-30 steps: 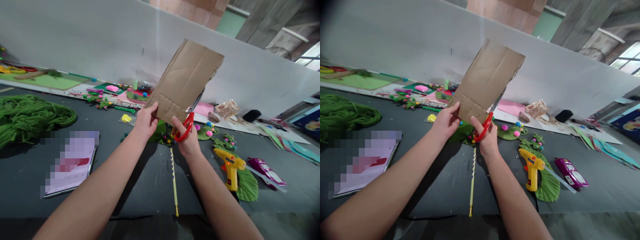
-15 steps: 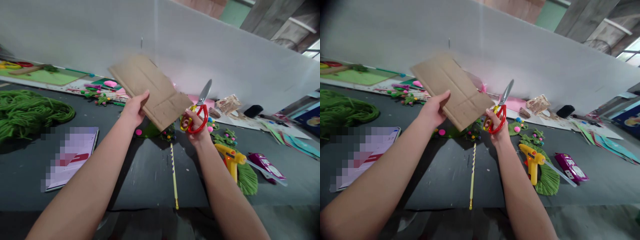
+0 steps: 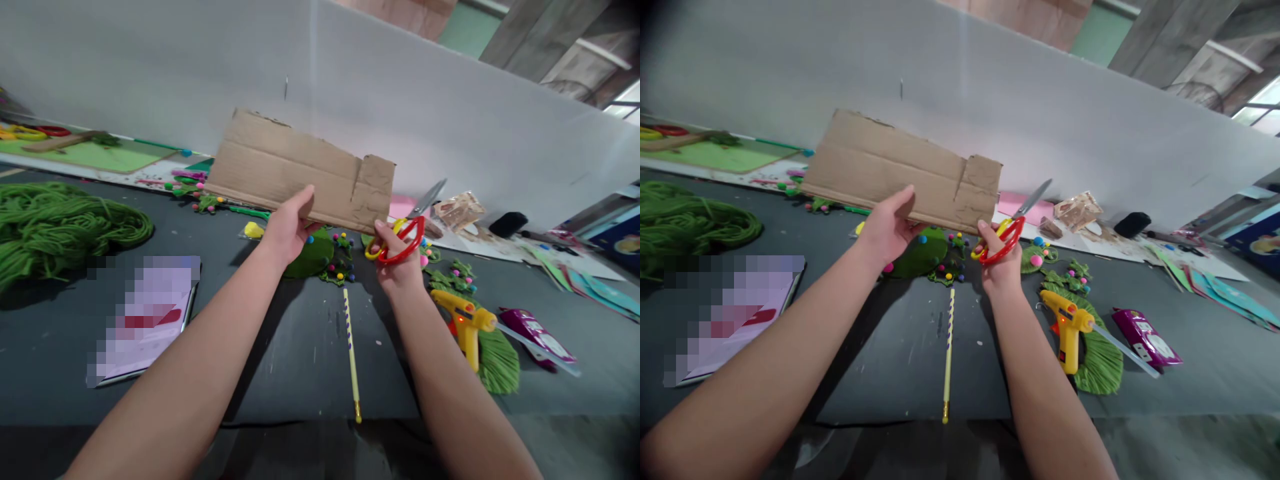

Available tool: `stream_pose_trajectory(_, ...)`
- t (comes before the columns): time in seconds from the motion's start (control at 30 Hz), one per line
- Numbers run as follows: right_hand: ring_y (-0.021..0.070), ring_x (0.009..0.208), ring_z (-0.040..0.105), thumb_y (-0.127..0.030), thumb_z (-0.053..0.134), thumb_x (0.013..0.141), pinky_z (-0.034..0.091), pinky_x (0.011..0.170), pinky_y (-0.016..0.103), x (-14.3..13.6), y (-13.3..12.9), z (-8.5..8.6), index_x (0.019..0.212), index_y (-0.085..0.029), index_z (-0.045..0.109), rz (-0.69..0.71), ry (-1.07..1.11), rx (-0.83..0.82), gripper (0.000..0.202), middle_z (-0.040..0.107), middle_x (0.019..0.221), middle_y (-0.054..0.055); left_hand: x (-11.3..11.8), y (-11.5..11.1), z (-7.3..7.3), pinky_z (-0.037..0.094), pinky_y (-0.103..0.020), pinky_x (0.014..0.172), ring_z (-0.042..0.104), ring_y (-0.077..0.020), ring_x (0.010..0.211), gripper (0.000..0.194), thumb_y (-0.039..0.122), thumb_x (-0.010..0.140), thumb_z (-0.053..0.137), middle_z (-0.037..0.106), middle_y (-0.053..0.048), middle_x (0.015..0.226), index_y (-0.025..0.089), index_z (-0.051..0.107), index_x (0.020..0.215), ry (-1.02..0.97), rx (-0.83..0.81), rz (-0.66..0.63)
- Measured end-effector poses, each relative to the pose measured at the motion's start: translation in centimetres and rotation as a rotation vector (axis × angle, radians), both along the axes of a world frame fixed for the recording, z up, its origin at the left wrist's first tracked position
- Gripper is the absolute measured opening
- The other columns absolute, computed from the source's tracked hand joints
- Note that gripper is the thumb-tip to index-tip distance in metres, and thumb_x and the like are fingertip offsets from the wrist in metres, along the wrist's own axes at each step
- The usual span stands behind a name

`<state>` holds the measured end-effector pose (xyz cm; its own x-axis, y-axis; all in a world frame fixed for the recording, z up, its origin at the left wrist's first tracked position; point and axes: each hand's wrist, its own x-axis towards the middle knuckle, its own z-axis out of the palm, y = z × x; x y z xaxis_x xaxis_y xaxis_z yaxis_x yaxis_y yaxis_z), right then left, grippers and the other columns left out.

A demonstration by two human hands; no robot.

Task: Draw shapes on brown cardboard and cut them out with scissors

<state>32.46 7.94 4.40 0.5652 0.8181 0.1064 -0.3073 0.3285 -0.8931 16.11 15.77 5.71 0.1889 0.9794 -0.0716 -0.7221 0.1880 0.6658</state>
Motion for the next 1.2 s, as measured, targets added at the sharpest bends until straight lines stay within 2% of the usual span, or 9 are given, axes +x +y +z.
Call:
stream_pose_trajectory(0.07,0.0047,0.046,0.050,-0.033,0.090,0.062,0.042,0.041,0.017,0.5,0.0,0.2,0.076,-0.021,0.054,-0.054,0.001,-0.019,0.041,0.058,0.062,-0.008,-0.2,0.2,0.2,0.063,-0.039,0.090,0.072,-0.0276,0.110,0.015,0.023,0.083,0.081,0.078,-0.009,0.102,0.017,0.072,0.092,0.007,0.002,0.009)
stream_pose_trajectory(0.13,0.0059,0.045,0.051,-0.042,0.086,0.067,0.040,0.039,0.018,0.6,-0.1,0.4,0.073,-0.020,0.053,-0.019,0.003,-0.068,0.040,0.061,0.062,-0.005,-0.4,0.5,0.4,0.064,-0.035,0.088,0.073,-0.0247,0.107,0.017,0.029,0.085,0.081,0.078,-0.008,0.103,0.018,0.071,0.094,-0.020,0.011,0.061)
stream_pose_trajectory(0.27,0.0067,0.038,0.044,-0.059,0.073,0.078,0.033,0.037,0.020,-0.7,-0.7,0.4,0.076,-0.020,0.055,0.262,-0.020,-0.197,0.043,0.056,0.054,-0.004,-1.3,1.4,1.1,0.063,-0.027,0.087,0.074,-0.0181,0.104,0.018,0.038,0.092,0.075,0.077,-0.003,0.111,0.022,0.068,0.096,-0.098,0.025,0.191)
stream_pose_trajectory(0.37,0.0067,0.037,0.041,-0.069,0.068,0.081,0.031,0.037,0.020,-2.4,-1.3,0.4,0.077,-0.019,0.056,0.458,-0.107,-0.299,0.051,0.050,0.051,-0.005,-2.2,2.1,1.4,0.062,-0.024,0.088,0.074,-0.0158,0.105,0.017,0.040,0.095,0.071,0.077,-0.003,0.113,0.023,0.068,0.095,-0.130,0.022,0.251)
stream_pose_trajectory(0.53,0.0071,0.047,0.044,-0.082,0.066,0.075,0.034,0.044,0.019,-4.3,-2.5,0.7,0.084,-0.019,0.054,0.646,-0.241,-0.423,0.065,0.050,0.059,-0.005,-3.1,3.0,1.1,0.060,-0.022,0.088,0.072,-0.0154,0.111,0.019,0.044,0.094,0.071,0.076,-0.003,0.114,0.025,0.067,0.094,-0.116,-0.034,0.364)
stream_pose_trajectory(0.63,0.0060,0.047,0.042,-0.084,0.063,0.076,0.033,0.046,0.018,-4.6,-2.9,0.9,0.087,-0.019,0.053,0.722,-0.309,-0.436,0.067,0.049,0.061,-0.006,-3.0,3.1,0.8,0.060,-0.022,0.088,0.071,-0.0151,0.110,0.023,0.047,0.094,0.070,0.076,-0.003,0.115,0.025,0.066,0.092,-0.086,-0.050,0.391)
stream_pose_trajectory(0.73,0.0055,0.045,0.040,-0.081,0.062,0.081,0.032,0.045,0.018,-4.7,-2.8,0.6,0.086,-0.020,0.052,0.739,-0.338,-0.394,0.062,0.048,0.060,-0.007,-2.1,2.5,0.6,0.059,-0.025,0.089,0.071,-0.0165,0.110,0.022,0.045,0.089,0.076,0.076,-0.002,0.117,0.025,0.068,0.091,-0.051,-0.029,0.362)
stream_pose_trajectory(0.93,0.0072,0.041,0.042,-0.076,0.062,0.084,0.034,0.040,0.021,-5.2,-2.2,-0.2,0.079,-0.021,0.050,0.608,-0.300,-0.350,0.057,0.048,0.057,-0.007,-0.2,1.0,0.4,0.060,-0.028,0.086,0.071,-0.0201,0.113,0.017,0.035,0.086,0.080,0.075,-0.005,0.121,0.022,0.071,0.091,-0.021,0.000,0.318)
stream_pose_trajectory(1.2,0.0072,0.040,0.043,-0.081,0.060,0.082,0.033,0.040,0.021,-5.6,-2.2,-0.4,0.080,-0.022,0.048,0.635,-0.319,-0.370,0.060,0.048,0.056,-0.008,-0.6,1.0,0.9,0.061,-0.032,0.093,0.072,-0.0213,0.113,0.013,0.032,0.087,0.078,0.076,-0.005,0.116,0.022,0.070,0.091,-0.076,0.023,0.325)
